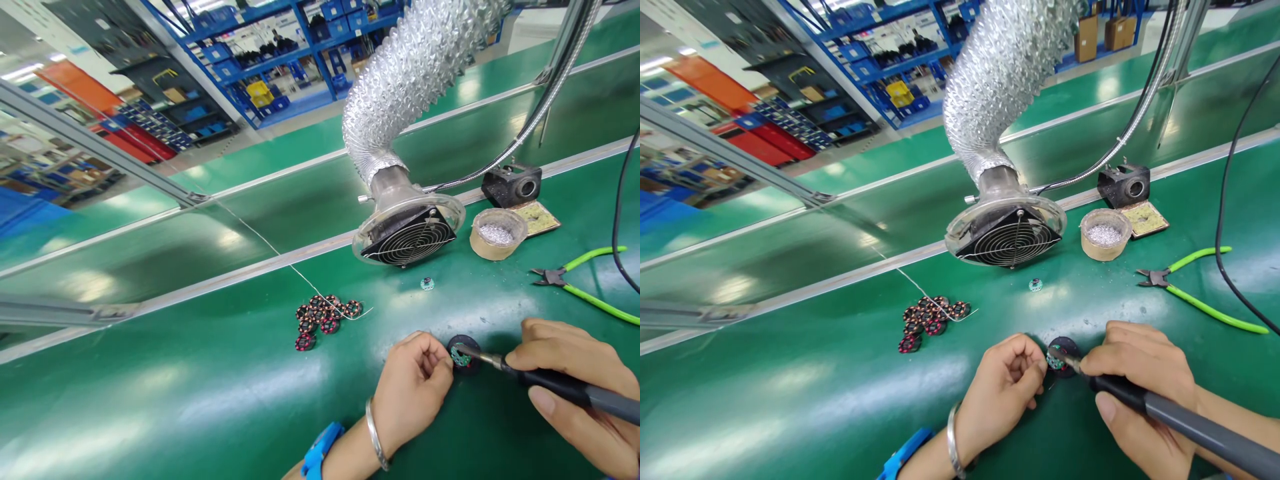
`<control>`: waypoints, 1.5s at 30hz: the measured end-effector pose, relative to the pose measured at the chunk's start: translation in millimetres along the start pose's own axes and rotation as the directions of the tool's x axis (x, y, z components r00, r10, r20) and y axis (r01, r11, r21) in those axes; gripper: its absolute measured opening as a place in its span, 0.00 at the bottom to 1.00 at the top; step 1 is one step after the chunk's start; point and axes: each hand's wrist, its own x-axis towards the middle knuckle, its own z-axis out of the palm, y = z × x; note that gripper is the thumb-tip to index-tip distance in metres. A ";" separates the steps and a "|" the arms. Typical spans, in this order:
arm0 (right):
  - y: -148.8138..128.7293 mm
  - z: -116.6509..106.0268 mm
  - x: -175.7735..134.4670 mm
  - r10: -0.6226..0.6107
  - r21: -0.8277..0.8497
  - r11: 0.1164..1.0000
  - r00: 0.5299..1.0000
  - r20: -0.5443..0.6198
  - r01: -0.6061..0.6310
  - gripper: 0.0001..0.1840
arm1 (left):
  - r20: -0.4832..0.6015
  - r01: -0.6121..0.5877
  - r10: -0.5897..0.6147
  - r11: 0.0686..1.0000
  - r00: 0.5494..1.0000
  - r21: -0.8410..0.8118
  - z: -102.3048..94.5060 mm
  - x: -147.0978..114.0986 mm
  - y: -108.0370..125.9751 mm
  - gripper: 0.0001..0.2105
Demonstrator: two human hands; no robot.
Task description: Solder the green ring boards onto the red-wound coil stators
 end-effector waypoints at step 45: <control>-0.4 -5.1 -4.9 0.118 0.006 0.993 0.983 0.138 -0.120 0.08 | 0.020 -0.555 0.704 0.542 0.710 0.632 -15.5 -21.2 -9.7 0.07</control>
